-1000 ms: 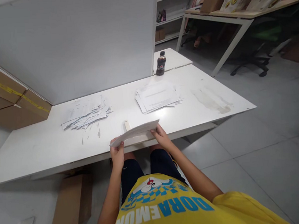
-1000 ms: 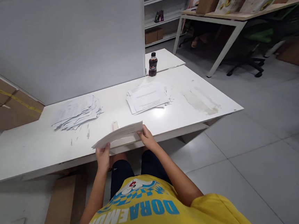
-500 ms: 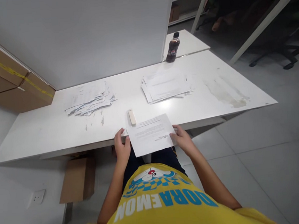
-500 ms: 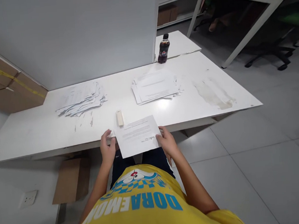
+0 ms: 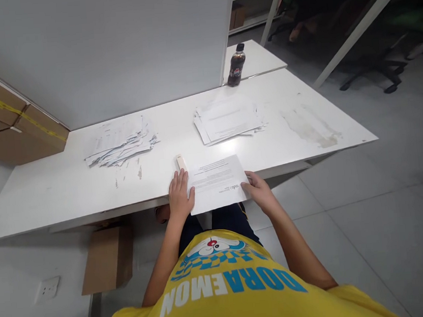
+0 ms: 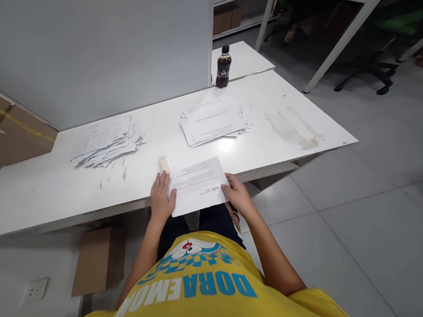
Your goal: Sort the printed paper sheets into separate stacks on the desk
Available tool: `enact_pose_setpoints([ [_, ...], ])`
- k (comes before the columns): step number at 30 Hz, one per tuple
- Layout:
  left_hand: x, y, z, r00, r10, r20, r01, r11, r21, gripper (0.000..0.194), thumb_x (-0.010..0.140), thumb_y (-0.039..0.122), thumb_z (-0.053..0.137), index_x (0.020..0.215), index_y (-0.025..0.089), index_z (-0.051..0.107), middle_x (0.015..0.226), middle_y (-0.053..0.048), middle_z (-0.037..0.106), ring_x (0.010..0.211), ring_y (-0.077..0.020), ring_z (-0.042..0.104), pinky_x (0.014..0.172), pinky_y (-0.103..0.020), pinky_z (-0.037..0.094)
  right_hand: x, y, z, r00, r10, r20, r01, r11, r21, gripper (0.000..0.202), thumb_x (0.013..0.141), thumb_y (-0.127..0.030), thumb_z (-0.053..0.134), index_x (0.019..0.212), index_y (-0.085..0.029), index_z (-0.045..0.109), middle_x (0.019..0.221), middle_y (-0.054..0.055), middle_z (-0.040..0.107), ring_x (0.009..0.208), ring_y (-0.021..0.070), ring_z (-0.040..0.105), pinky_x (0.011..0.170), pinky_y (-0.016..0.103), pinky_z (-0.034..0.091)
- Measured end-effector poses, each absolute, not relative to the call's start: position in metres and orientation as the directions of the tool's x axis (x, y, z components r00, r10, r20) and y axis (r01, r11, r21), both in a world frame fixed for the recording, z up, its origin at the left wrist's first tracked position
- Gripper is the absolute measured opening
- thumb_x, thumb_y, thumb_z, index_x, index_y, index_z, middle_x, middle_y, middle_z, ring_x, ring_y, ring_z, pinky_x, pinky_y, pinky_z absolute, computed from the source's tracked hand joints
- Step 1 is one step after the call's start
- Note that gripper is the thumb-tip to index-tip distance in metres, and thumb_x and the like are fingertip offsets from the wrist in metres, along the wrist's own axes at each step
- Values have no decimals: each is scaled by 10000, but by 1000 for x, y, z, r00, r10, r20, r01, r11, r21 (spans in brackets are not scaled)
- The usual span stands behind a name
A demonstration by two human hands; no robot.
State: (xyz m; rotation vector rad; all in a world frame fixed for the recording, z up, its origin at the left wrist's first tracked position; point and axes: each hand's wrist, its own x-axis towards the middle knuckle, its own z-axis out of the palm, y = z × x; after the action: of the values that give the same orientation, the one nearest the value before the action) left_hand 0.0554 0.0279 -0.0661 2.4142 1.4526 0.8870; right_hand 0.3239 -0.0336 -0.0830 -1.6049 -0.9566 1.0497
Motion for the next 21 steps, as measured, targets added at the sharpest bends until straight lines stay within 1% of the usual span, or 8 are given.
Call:
enact_pose_setpoints([
  [4,63,23,-71,281,864,417,757,-467,458,513,957,272,444,1462,184,432,1524,-132,422,1469,-294,291,1184,-502,236,323,-31,-84,338,934,-115,152,-175,-973,373,778,-355,551,1129,-244,613,969,53,721,895,260,660,785,406,533],
  [9,61,25,-70,276,851,448,760,-478,440,482,966,275,426,1437,181,470,1501,-124,456,1458,-292,318,1156,-493,288,324,-12,-72,359,930,-83,199,-163,-966,363,748,-343,527,1075,-225,632,946,57,711,859,258,646,748,386,510],
  [11,56,29,-67,292,838,462,744,-502,441,456,966,275,421,1404,186,510,1469,-115,500,1452,-289,331,1146,-493,306,331,4,-61,355,934,-44,265,-145,-953,334,723,-305,506,1008,-214,655,910,51,707,837,252,635,746,375,497],
  [13,52,33,-65,309,831,463,717,-523,461,435,961,275,419,1369,194,547,1439,-108,535,1439,-283,358,1136,-490,324,343,23,-46,371,929,8,371,-140,-918,321,708,-260,484,960,-208,676,851,45,698,792,247,620,723,364,485],
  [14,50,35,-64,312,832,458,705,-526,475,432,957,278,422,1360,198,554,1434,-107,541,1424,-279,386,1128,-482,340,350,34,-38,399,916,45,428,-142,-892,333,712,-244,477,969,-205,684,828,45,692,770,245,612,709,363,481],
  [16,49,36,-63,303,844,443,698,-513,499,440,946,292,442,1367,215,546,1445,-102,530,1378,-267,454,1112,-462,369,364,57,-23,489,862,136,517,-161,-841,399,745,-224,458,1078,-191,676,842,64,686,771,252,605,715,377,478],
  [19,52,36,-62,274,865,421,720,-475,506,468,934,298,471,1398,252,508,1474,-81,498,1319,-247,520,1107,-443,386,383,93,-9,591,771,237,565,-186,-804,504,814,-196,402,1282,-141,579,985,131,672,887,281,608,812,443,466],
  [21,54,36,-62,280,869,409,732,-469,494,492,924,284,486,1416,265,483,1489,-68,478,1320,-241,520,1111,-441,384,391,115,-9,602,754,263,581,-187,-792,520,832,-169,383,1321,-96,543,1041,172,654,968,306,604,876,497,439],
])
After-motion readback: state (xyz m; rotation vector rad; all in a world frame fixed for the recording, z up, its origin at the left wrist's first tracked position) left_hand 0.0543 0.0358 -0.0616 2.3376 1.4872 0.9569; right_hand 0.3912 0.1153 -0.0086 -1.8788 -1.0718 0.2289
